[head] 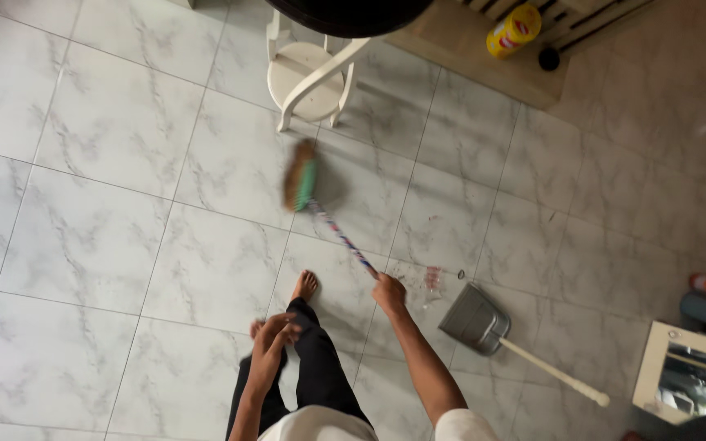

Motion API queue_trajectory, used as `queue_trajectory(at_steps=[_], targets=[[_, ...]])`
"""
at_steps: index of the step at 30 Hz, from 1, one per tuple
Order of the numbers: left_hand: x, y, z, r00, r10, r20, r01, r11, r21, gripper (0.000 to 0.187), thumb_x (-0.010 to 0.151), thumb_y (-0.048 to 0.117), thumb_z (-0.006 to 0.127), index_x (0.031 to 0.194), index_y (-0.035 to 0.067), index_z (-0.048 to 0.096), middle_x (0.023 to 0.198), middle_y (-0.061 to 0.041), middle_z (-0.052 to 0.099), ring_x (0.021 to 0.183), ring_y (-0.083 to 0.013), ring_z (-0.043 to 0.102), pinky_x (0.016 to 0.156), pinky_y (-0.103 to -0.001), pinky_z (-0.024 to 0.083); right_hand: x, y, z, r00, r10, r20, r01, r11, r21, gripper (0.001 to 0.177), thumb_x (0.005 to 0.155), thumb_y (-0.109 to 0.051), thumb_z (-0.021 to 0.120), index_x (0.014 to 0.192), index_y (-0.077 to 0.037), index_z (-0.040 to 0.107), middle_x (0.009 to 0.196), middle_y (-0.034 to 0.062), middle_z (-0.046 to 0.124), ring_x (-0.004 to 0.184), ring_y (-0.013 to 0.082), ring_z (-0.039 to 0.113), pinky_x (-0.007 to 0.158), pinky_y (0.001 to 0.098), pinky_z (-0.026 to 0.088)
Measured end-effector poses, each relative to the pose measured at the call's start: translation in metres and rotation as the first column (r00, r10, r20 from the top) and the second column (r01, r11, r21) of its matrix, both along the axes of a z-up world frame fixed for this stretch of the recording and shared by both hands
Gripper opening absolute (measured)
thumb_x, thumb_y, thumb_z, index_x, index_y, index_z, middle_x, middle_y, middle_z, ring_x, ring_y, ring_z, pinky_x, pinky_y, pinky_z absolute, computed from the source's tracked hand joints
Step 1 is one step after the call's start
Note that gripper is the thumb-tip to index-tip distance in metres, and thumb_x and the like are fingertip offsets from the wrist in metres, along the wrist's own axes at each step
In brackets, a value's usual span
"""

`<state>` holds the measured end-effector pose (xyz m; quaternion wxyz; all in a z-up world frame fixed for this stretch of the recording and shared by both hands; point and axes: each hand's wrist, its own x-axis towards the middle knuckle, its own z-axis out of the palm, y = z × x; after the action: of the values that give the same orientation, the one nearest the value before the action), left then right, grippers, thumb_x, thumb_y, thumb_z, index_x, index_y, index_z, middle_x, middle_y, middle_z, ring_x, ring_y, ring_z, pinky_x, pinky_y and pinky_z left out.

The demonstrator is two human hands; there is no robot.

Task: The person sweeps debris from a tiled floor into a dustpan using a broom and then carries the dustpan and broom across the room.

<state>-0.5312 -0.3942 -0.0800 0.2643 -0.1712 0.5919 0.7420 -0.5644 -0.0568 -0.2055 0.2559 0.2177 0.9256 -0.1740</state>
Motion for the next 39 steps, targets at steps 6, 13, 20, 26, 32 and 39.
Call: queue_trajectory(at_steps=[6,13,20,26,32,39], targets=[[-0.028,0.016,-0.002,0.989,-0.124,-0.078,0.13,0.989,0.074,0.032,0.098,0.011,0.053,0.125,0.0,0.065,0.096,-0.008,0.074,0.082,-0.0143,0.065,0.078,-0.029,0.053,0.109,0.026,0.079,0.828,-0.505,0.243,0.51,0.859,0.05,0.026,0.088,-0.027,0.06,0.1,-0.008,0.074,0.088,0.0192,0.077,0.087,0.0392,0.075,0.078,0.0496,0.058],[-0.066,0.008,0.012,0.963,-0.261,-0.067,0.266,0.96,0.085,0.03,0.098,0.009,0.054,0.123,-0.002,0.066,0.093,-0.008,0.072,0.083,-0.0137,0.064,0.078,-0.028,0.052,0.132,-0.047,0.116,0.92,-0.391,0.03,0.392,0.918,-0.055,0.032,0.098,-0.033,0.056,0.096,-0.007,0.074,0.084,0.0212,0.074,0.083,0.0408,0.072,0.071,0.0494,0.057],[-0.121,-0.032,0.021,0.919,-0.376,-0.115,0.387,0.917,0.096,0.029,0.096,0.008,0.054,0.122,-0.002,0.065,0.093,-0.007,0.073,0.082,-0.0142,0.064,0.077,-0.029,0.052,0.039,-0.214,0.056,0.993,-0.024,-0.119,-0.017,0.942,-0.336,0.015,0.091,-0.019,0.065,0.099,-0.008,0.071,0.083,0.0146,0.072,0.081,0.0373,0.071,0.071,0.0505,0.054],[-0.157,-0.095,-0.008,0.923,-0.37,-0.103,0.381,0.915,0.132,0.038,0.088,0.005,0.052,0.124,0.001,0.062,0.1,-0.006,0.073,0.083,-0.0152,0.065,0.076,-0.029,0.053,-0.106,-0.265,-0.026,0.934,0.291,-0.207,-0.342,0.896,-0.284,0.016,0.088,-0.018,0.067,0.084,-0.002,0.07,0.079,0.0202,0.07,0.074,0.0372,0.07,0.066,0.0488,0.056],[-0.194,-0.143,-0.016,0.945,-0.309,-0.106,0.315,0.948,0.039,0.033,0.095,0.008,0.051,0.123,-0.003,0.065,0.097,-0.01,0.074,0.082,-0.0154,0.065,0.078,-0.03,0.054,-0.115,-0.164,-0.036,0.983,-0.177,0.038,0.179,0.981,-0.071,0.022,0.084,-0.021,0.064,0.097,-0.009,0.077,0.088,0.0171,0.075,0.085,0.0384,0.072,0.077,0.0497,0.057],[-0.214,-0.13,0.011,0.953,-0.283,-0.108,0.291,0.954,0.065,0.027,0.099,0.011,0.052,0.121,-0.001,0.064,0.095,-0.009,0.073,0.082,-0.0142,0.065,0.076,-0.028,0.053,0.008,-0.084,0.064,0.791,-0.585,0.18,0.574,0.811,0.111,0.043,0.089,-0.043,0.064,0.09,-0.002,0.079,0.091,0.028,0.073,0.091,0.0435,0.072,0.081,0.0508,0.058]])
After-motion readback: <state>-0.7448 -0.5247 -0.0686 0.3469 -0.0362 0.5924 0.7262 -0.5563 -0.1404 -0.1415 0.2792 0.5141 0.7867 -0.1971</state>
